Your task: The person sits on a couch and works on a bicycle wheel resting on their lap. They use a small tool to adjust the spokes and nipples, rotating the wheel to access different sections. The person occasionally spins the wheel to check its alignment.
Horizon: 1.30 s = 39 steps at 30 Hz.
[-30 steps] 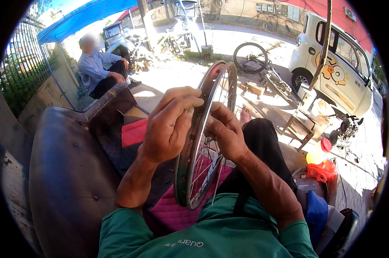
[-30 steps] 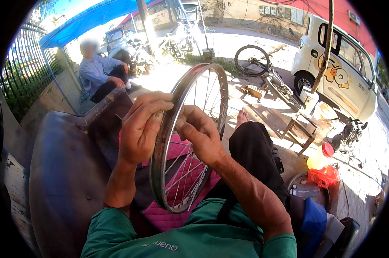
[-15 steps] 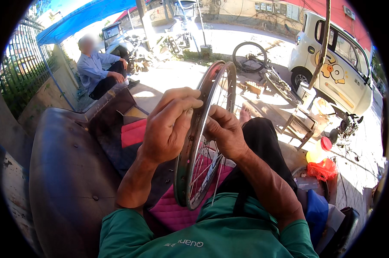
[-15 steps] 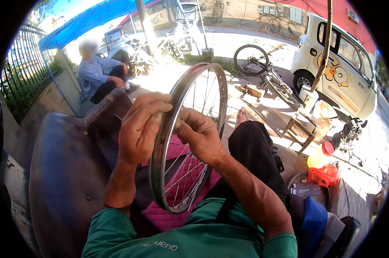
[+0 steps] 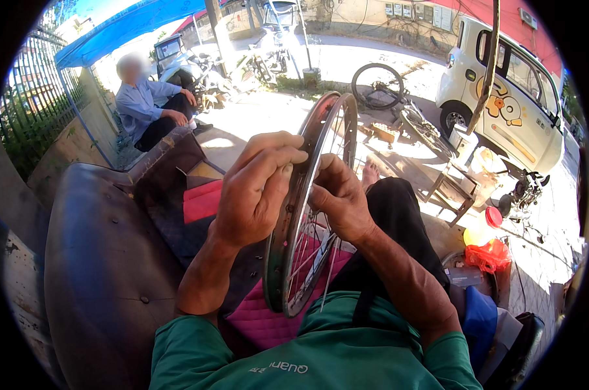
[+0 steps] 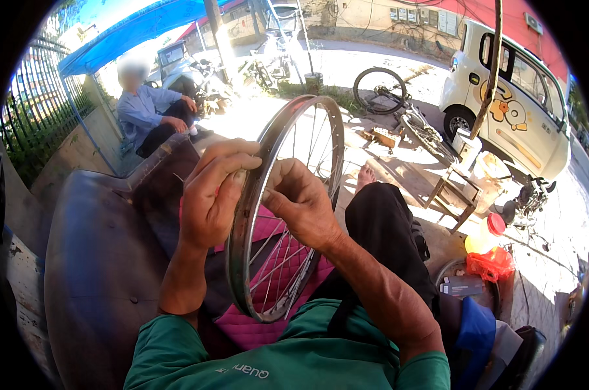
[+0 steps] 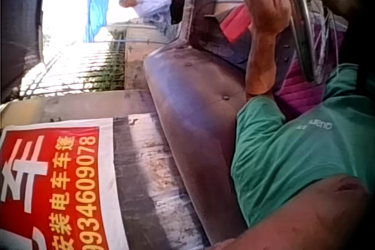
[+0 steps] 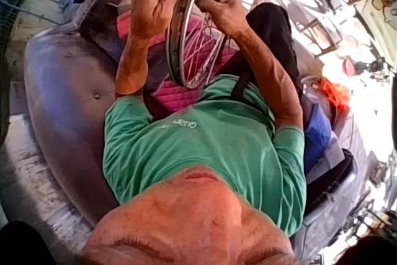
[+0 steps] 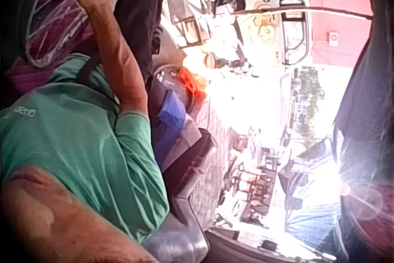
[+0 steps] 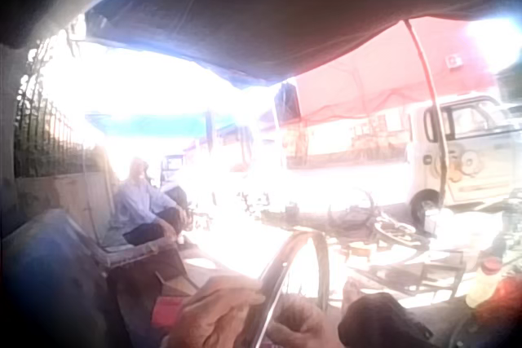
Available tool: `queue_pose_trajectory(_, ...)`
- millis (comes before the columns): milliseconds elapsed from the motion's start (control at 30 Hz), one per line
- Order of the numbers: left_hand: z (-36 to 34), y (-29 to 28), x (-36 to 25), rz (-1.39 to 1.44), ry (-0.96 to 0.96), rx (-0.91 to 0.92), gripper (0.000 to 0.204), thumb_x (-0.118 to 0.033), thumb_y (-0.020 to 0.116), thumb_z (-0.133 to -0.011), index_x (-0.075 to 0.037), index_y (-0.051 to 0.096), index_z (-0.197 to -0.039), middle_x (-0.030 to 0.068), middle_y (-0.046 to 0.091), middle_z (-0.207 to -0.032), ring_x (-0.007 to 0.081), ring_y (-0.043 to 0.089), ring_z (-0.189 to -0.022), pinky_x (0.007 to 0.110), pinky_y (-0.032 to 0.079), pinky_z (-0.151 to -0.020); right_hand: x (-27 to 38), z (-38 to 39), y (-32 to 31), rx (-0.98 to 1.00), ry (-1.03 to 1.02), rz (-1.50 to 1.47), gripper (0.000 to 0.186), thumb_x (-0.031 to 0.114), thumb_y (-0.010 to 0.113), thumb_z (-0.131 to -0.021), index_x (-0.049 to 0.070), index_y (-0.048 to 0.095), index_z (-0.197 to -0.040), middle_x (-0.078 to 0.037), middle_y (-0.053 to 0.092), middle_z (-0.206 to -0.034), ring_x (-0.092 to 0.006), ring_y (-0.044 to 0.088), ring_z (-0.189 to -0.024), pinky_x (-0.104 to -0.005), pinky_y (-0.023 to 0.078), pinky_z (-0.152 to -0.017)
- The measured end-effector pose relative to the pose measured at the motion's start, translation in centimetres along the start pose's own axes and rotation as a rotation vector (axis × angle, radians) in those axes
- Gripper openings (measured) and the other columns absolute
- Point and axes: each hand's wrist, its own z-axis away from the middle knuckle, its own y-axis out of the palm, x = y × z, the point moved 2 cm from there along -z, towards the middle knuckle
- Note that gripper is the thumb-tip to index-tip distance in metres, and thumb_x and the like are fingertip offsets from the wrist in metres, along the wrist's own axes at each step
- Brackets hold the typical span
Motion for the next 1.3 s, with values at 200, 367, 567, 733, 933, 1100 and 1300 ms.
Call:
queue_pose_trajectory(200, 0.1, 0.1, 0.2, -0.004, 0.009, -0.002, 0.019, 0.006, 0.053, -0.091, 0.003, 0.066, -0.105, 0.0178, 0.062, -0.115, 0.0283, 0.064, -0.104, 0.034, 0.051, -0.087, 0.6, 0.2, -1.5, 0.18, 0.206, -0.048, 0.011, 0.009, 0.061, -0.099, 0.003, 0.056, -0.107, 0.001, 0.058, -0.092, -0.0052, 0.051, -0.08, -0.0225, 0.045, -0.071)
queue_pose_trajectory(367, 0.1, 0.2, 0.1, 0.013, -0.008, -0.005, 0.019, 0.005, 0.053, -0.091, 0.003, 0.066, -0.105, 0.0177, 0.062, -0.116, 0.0287, 0.064, -0.103, 0.034, 0.051, -0.087, 0.8, 0.2, 0.1, 0.028, 0.07, -0.016, 0.01, 0.013, 0.057, -0.102, 0.003, 0.059, -0.105, 0.002, 0.058, -0.087, -0.004, 0.047, -0.073, -0.0211, 0.04, -0.064)
queue_pose_trajectory(567, 0.0, 0.1, 0.0, -0.001, 0.005, -0.007, 0.019, 0.005, 0.052, -0.092, 0.003, 0.066, -0.104, 0.0178, 0.063, -0.115, 0.0287, 0.064, -0.103, 0.034, 0.051, -0.087, 0.7, 0.3, -1.6, 0.167, 0.178, -0.074, 0.01, 0.009, 0.06, -0.1, 0.003, 0.055, -0.106, 0.001, 0.057, -0.092, -0.0042, 0.05, -0.08, -0.0216, 0.044, -0.07)
queue_pose_trajectory(733, 0.1, 0.4, 0.1, 0.024, -0.008, -0.021, 0.019, 0.004, 0.052, -0.092, 0.002, 0.067, -0.104, 0.0179, 0.063, -0.115, 0.0286, 0.065, -0.103, 0.034, 0.051, -0.087, 0.4, 0.3, -0.5, 0.063, 0.063, -0.026, 0.009, 0.01, 0.062, -0.099, 0.004, 0.056, -0.103, 0.001, 0.058, -0.09, -0.0061, 0.053, -0.084, -0.0219, 0.045, -0.073)
queue_pose_trajectory(933, -0.1, 0.4, 0.1, 0.021, -0.012, -0.014, 0.018, 0.004, 0.053, -0.092, 0.002, 0.067, -0.104, 0.0175, 0.063, -0.115, 0.0287, 0.065, -0.103, 0.033, 0.051, -0.087, 0.3, 1.2, -1.9, 0.052, 0.11, 0.134, 0.013, 0.01, 0.065, -0.095, 0.004, 0.059, -0.105, -0.001, 0.061, -0.098, -0.0095, 0.058, -0.091, -0.0246, 0.046, -0.079)
queue_pose_trajectory(1100, -0.4, 0.4, 0.5, 0.027, -0.035, -0.018, 0.019, 0.005, 0.051, -0.092, 0.004, 0.066, -0.103, 0.016, 0.064, -0.115, 0.0252, 0.063, -0.105, 0.032, 0.049, -0.09, 0.1, 2.8, -4.3, -0.077, -0.001, 0.537, 0.019, 0.012, 0.068, -0.091, 0.006, 0.063, -0.108, -0.001, 0.062, -0.097, -0.0111, 0.06, -0.09, -0.0284, 0.048, -0.077)
queue_pose_trajectory(1300, -0.4, 0.4, 1.1, 0.061, -0.074, -0.015, 0.023, 0.006, 0.049, -0.091, 0.004, 0.066, -0.105, 0.014, 0.064, -0.117, 0.0223, 0.059, -0.112, 0.032, 0.044, -0.099, 1.7, 7.2, -7.9, 0.047, 0.138, 0.651, 0.022, 0.007, 0.069, -0.088, 0.005, 0.064, -0.11, -0.004, 0.062, -0.102, -0.0097, 0.06, -0.083, -0.0256, 0.047, -0.069)
